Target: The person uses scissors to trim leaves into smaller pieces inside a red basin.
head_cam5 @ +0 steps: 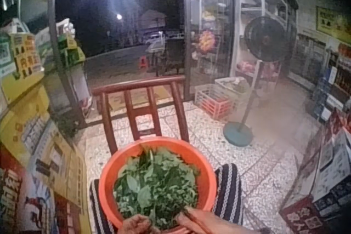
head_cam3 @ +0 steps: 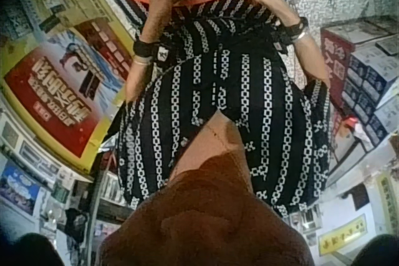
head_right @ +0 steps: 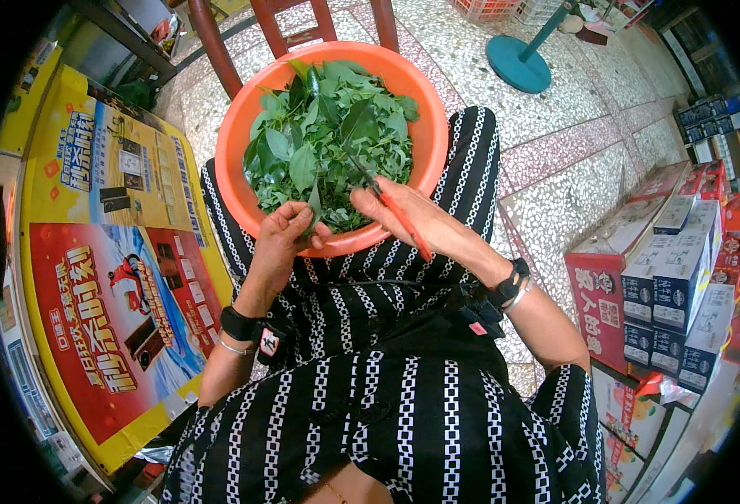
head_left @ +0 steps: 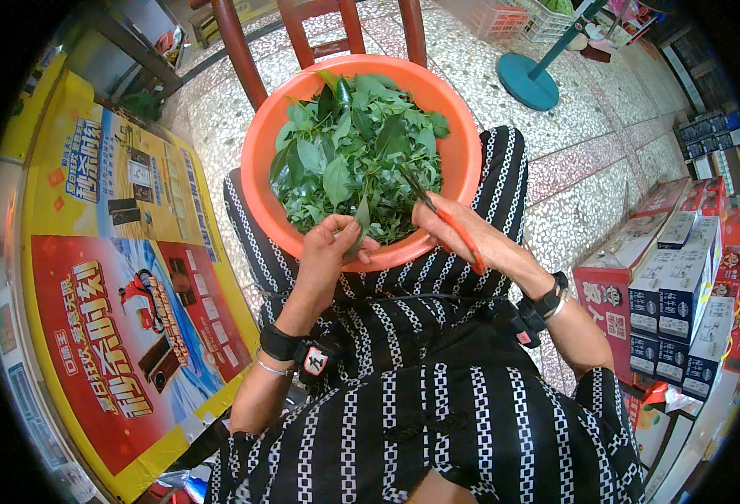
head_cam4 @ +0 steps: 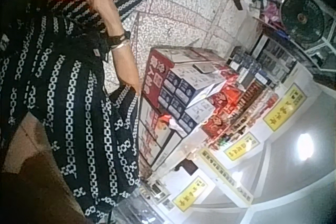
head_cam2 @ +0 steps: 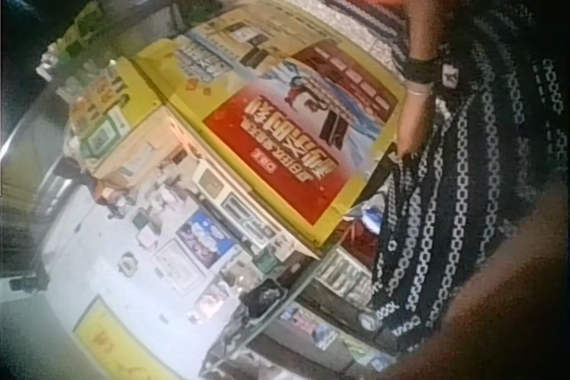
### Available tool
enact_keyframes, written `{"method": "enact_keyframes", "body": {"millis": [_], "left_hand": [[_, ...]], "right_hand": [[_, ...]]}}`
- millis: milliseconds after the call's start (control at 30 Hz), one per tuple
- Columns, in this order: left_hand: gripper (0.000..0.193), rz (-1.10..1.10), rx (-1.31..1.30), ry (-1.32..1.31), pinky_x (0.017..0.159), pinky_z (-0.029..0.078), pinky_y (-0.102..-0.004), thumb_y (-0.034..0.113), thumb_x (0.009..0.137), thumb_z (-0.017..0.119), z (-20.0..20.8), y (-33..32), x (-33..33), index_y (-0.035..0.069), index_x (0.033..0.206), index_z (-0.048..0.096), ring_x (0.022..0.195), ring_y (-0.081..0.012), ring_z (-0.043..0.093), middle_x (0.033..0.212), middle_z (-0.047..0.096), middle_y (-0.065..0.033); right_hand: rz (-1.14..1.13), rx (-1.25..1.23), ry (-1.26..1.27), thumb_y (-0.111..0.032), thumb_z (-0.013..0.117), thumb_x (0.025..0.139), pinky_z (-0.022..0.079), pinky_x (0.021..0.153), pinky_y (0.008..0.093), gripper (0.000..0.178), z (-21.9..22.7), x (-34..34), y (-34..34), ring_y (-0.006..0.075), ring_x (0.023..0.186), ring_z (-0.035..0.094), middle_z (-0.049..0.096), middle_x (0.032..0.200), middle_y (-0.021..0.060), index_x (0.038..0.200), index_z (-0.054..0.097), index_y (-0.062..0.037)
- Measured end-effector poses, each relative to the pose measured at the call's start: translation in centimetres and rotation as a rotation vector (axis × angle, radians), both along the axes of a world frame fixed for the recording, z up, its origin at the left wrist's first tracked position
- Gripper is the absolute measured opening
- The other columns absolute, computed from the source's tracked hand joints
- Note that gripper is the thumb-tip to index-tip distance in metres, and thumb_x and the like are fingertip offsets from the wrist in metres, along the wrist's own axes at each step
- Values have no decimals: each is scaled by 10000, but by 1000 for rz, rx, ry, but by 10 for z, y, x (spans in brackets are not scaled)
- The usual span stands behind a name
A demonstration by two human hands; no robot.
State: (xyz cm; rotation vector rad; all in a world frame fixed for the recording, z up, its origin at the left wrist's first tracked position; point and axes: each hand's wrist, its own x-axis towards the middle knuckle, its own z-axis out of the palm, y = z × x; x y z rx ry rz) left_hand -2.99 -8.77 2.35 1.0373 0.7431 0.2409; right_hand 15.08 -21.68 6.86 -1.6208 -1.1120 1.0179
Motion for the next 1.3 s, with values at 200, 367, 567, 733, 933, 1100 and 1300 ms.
{"method": "enact_keyframes", "body": {"millis": [200,367,567,733,933,1100,1300], "left_hand": [[166,-60,21,-43,617,489,-238,172,942,541,3,1,2,7,959,559,646,-113,592,799,663,-92],[167,-138,120,-7,623,478,-236,158,920,577,2,-7,0,-1,968,589,685,-102,592,794,654,-63],[169,8,189,78,634,442,-209,170,885,633,-1,-2,-2,7,930,647,696,-60,552,785,627,7],[157,17,175,40,644,452,-206,151,881,637,0,-3,3,2,929,656,704,-58,557,799,633,7],[174,-22,224,31,629,476,-216,138,882,635,1,-10,7,-18,958,654,691,-67,569,808,647,-11],[207,58,101,59,533,438,-194,156,876,651,0,-6,7,-11,998,642,576,-56,524,812,674,-60],[170,114,34,-9,456,402,-172,135,877,645,-1,-4,10,-2,973,616,483,-47,491,800,682,-94]], "right_hand": [[183,-259,-579,-618,478,865,472,648,438,651,5,-3,-7,390,761,615,600,771,225,838,542,30],[215,-304,-472,-608,497,863,465,574,438,644,-4,-9,0,363,588,597,564,592,189,760,557,25],[105,-269,-345,-499,556,881,406,491,406,537,-9,-5,-8,310,488,515,511,536,138,770,553,27],[108,72,-657,-489,557,885,413,496,417,520,-12,-13,-12,315,503,534,519,548,139,769,540,18],[260,-305,-470,-467,521,913,410,498,413,529,2,-11,-3,301,504,539,507,537,143,734,547,29],[123,-250,-334,-537,546,873,427,527,424,598,3,-11,-3,335,519,550,527,546,183,709,570,38],[250,-103,-547,-472,537,903,428,537,416,494,-4,-9,-14,327,593,555,545,675,199,836,514,16]]}}
